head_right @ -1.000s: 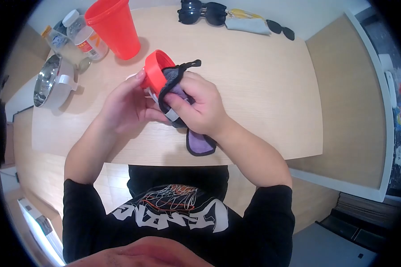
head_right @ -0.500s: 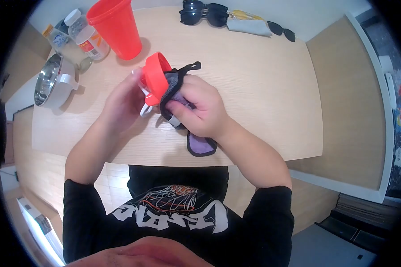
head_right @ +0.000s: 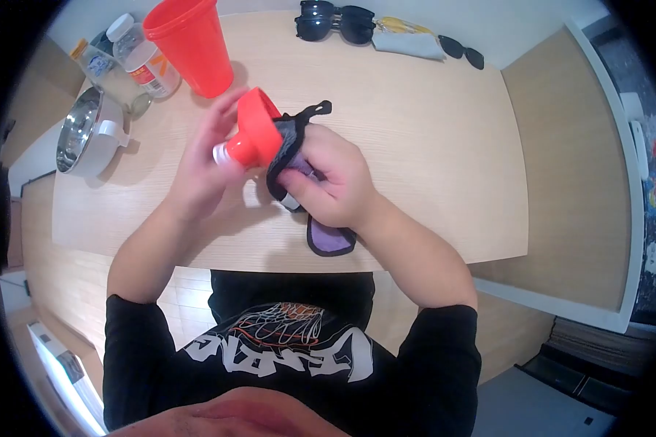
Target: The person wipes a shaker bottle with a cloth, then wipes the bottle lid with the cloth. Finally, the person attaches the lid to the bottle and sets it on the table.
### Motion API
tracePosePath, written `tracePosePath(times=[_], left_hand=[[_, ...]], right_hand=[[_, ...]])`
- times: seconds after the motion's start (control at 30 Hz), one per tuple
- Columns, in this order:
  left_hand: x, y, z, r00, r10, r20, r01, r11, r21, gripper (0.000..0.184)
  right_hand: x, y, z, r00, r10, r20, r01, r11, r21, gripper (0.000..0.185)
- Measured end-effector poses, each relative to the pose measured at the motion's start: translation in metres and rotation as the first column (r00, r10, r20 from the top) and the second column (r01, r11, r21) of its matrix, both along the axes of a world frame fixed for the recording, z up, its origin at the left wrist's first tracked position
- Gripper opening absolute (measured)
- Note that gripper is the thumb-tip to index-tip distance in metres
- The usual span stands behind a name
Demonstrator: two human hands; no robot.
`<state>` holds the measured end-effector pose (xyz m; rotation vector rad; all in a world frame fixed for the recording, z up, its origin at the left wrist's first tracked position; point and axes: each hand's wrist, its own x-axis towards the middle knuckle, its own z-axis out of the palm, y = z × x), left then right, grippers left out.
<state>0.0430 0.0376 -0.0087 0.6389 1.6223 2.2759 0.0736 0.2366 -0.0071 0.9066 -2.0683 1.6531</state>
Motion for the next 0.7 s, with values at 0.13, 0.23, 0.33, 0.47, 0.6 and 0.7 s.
tracePosePath(times=[0.13, 0.23, 0.33, 0.47, 0.6, 0.7], left_hand=[[-0.008, -0.006, 0.007, 0.878, -0.308, 0.368, 0.203, 0.933, 0.297, 0.053], [-0.003, -0.003, 0.009, 0.985, -0.05, 0.166, 0.046, 0.999, 0.023, 0.06], [-0.003, -0.001, 0.002, 0.907, 0.135, -0.399, -0.217, 0.962, -0.167, 0.072], [-0.005, -0.004, 0.006, 0.966, 0.08, -0.247, -0.108, 0.989, -0.101, 0.08], [-0.009, -0.008, 0.003, 0.999, -0.042, -0.009, 0.043, 0.99, 0.136, 0.076], [-0.014, -0.013, 0.004, 0.978, -0.204, 0.042, 0.191, 0.958, 0.215, 0.079]], right_hand=[[-0.003, 0.002, 0.003, 0.992, 0.042, -0.12, -0.025, 0.991, 0.135, 0.017], [-0.004, 0.002, 0.003, 0.996, 0.025, -0.082, -0.011, 0.985, 0.17, 0.017], [-0.007, 0.002, 0.0, 0.995, 0.023, -0.098, -0.008, 0.987, 0.159, 0.017], [-0.001, 0.003, 0.005, 0.991, 0.004, -0.137, 0.019, 0.986, 0.167, 0.017], [0.008, 0.004, 0.001, 0.989, -0.145, 0.041, 0.148, 0.985, -0.083, 0.02], [0.004, 0.009, -0.003, 0.975, -0.054, 0.213, 0.165, 0.821, -0.547, 0.032]])
